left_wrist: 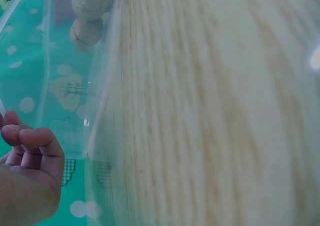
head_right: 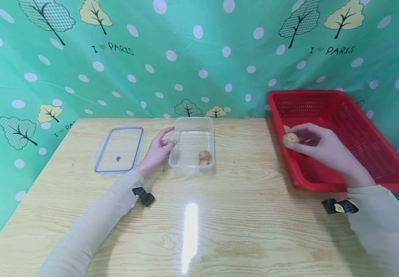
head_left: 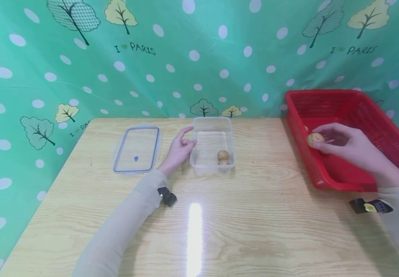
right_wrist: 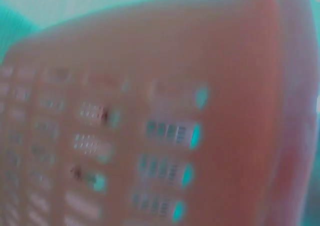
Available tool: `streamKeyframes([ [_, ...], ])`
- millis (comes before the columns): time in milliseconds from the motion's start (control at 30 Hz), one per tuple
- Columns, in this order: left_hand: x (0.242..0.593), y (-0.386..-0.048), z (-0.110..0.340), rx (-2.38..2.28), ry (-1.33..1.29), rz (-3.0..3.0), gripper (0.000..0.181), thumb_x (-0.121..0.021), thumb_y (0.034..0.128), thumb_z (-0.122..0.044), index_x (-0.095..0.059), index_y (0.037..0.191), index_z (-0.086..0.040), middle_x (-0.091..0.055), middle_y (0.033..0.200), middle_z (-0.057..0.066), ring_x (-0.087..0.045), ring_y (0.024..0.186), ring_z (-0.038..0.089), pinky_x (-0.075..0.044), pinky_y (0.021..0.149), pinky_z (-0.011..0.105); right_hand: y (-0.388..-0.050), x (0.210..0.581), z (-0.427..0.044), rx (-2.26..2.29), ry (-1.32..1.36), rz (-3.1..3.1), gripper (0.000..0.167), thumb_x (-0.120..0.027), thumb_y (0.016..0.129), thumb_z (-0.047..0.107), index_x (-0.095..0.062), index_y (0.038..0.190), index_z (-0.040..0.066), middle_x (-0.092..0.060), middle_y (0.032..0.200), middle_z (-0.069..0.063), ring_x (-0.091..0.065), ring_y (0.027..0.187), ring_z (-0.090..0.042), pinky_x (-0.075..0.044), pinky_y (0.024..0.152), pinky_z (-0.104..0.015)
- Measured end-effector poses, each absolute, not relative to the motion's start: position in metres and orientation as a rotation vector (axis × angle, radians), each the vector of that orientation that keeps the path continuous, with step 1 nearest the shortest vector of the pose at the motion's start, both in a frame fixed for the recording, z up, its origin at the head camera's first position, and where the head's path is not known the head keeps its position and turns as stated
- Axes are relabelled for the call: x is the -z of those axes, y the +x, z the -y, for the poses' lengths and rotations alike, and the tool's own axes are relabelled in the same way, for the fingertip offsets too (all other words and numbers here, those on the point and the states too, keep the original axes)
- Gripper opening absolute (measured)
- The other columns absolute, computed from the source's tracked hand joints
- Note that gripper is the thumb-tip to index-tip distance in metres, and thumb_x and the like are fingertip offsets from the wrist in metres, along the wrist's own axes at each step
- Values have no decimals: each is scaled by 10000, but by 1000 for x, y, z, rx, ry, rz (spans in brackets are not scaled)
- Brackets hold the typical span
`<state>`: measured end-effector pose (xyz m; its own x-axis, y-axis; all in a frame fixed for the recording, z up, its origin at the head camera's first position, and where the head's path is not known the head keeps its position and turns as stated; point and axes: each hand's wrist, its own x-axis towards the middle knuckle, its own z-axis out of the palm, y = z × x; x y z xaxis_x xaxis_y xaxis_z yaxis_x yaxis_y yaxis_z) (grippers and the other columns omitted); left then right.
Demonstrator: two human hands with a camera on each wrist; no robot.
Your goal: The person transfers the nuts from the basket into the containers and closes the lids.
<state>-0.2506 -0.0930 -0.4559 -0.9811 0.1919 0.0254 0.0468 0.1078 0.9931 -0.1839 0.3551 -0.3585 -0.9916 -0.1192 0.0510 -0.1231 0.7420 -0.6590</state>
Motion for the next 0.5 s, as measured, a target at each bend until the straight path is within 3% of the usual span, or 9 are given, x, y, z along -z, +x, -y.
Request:
streamKeyframes([
  [300,429,-234,91,-2002,245,-2250,554,-513,971,-3,-305,1485,-11,-422,585,-12,-364,462,77,-312,434,189,-181,353,-327,-1075,248,2998,484,-746,850,345,-570,1280,206,-572,1194,-23,-540,977,-61,-515,686,-202],
  [500,429,-232,92,-2007,248,-2248,549,-522,969,-5,-321,1480,-18,-420,582,-9,-369,458,77,-316,427,192,-182,356,-314,-1101,335,2974,447,-750,856,289,-597,1260,174,-593,1178,-27,-555,979,-54,-479,736,-130],
])
